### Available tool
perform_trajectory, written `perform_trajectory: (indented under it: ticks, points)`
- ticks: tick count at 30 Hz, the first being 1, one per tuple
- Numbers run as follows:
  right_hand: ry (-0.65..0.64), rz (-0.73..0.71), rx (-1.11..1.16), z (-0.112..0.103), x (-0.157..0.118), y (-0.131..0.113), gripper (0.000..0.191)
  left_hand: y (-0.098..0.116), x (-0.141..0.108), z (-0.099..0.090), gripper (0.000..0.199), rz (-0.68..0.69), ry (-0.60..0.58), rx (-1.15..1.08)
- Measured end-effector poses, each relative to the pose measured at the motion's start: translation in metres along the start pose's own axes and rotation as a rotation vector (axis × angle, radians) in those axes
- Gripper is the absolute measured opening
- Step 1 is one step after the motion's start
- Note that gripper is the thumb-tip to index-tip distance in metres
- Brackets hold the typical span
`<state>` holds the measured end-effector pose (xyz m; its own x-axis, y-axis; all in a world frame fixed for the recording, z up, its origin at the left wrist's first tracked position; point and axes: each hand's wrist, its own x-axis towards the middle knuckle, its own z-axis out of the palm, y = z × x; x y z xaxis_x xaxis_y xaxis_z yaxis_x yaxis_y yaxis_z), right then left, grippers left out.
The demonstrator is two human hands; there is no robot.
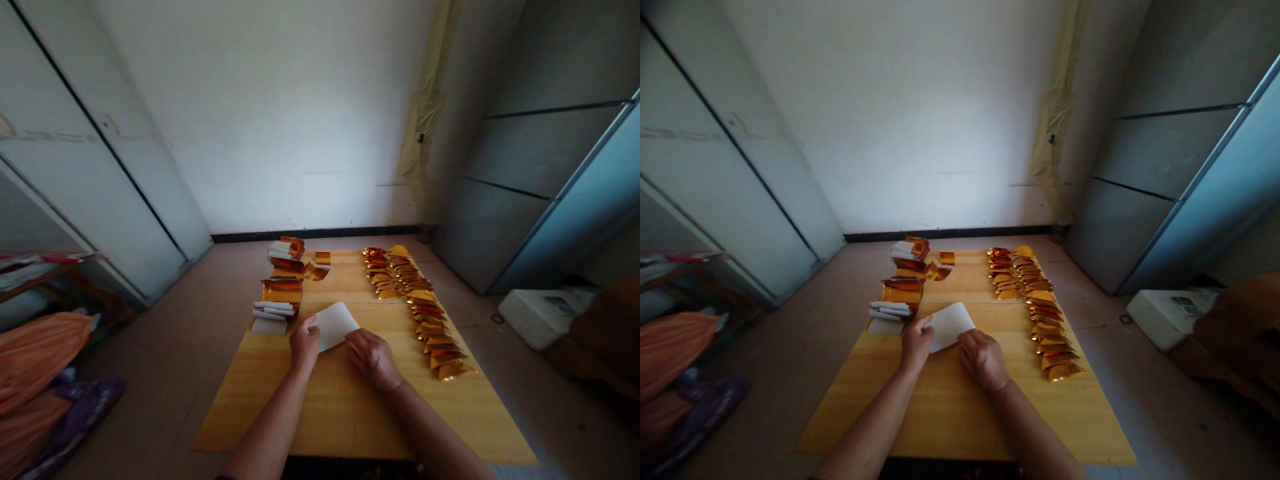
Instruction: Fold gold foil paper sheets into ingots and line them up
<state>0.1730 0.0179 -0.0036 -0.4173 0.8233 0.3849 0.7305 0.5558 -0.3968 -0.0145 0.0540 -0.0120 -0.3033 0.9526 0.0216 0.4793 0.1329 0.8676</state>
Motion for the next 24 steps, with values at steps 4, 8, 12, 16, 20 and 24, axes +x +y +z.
perform_trajectory:
  ticks: [4,8,12,16,20,24]
  points:
    - [-0.058,0.046,-0.145,0.008,0.007,-0.015,0.045,0.002,-0.011,0.012,0.039,-0.080,-0.095,-0.327]
    - [-0.039,0.208,-0.244,0.006,0.012,-0.011,0.038,0.007,-0.032,0.020,0.051,-0.050,-0.211,-0.365]
    - [0.000,0.205,-0.254,0.006,0.011,-0.002,0.025,0.010,-0.047,0.025,0.060,-0.061,-0.393,-0.420]
    - [0.015,0.182,-0.262,0.013,0.009,0.003,0.016,0.011,-0.051,0.021,0.059,-0.020,-0.396,-0.280]
    - [0.031,0.096,-0.240,0.017,0.006,0.005,0.012,0.011,-0.049,-0.002,0.051,0.197,-0.254,0.102]
    - [0.030,-0.024,-0.177,0.018,0.003,0.005,0.010,0.013,-0.041,-0.028,0.046,0.539,-0.034,0.304]
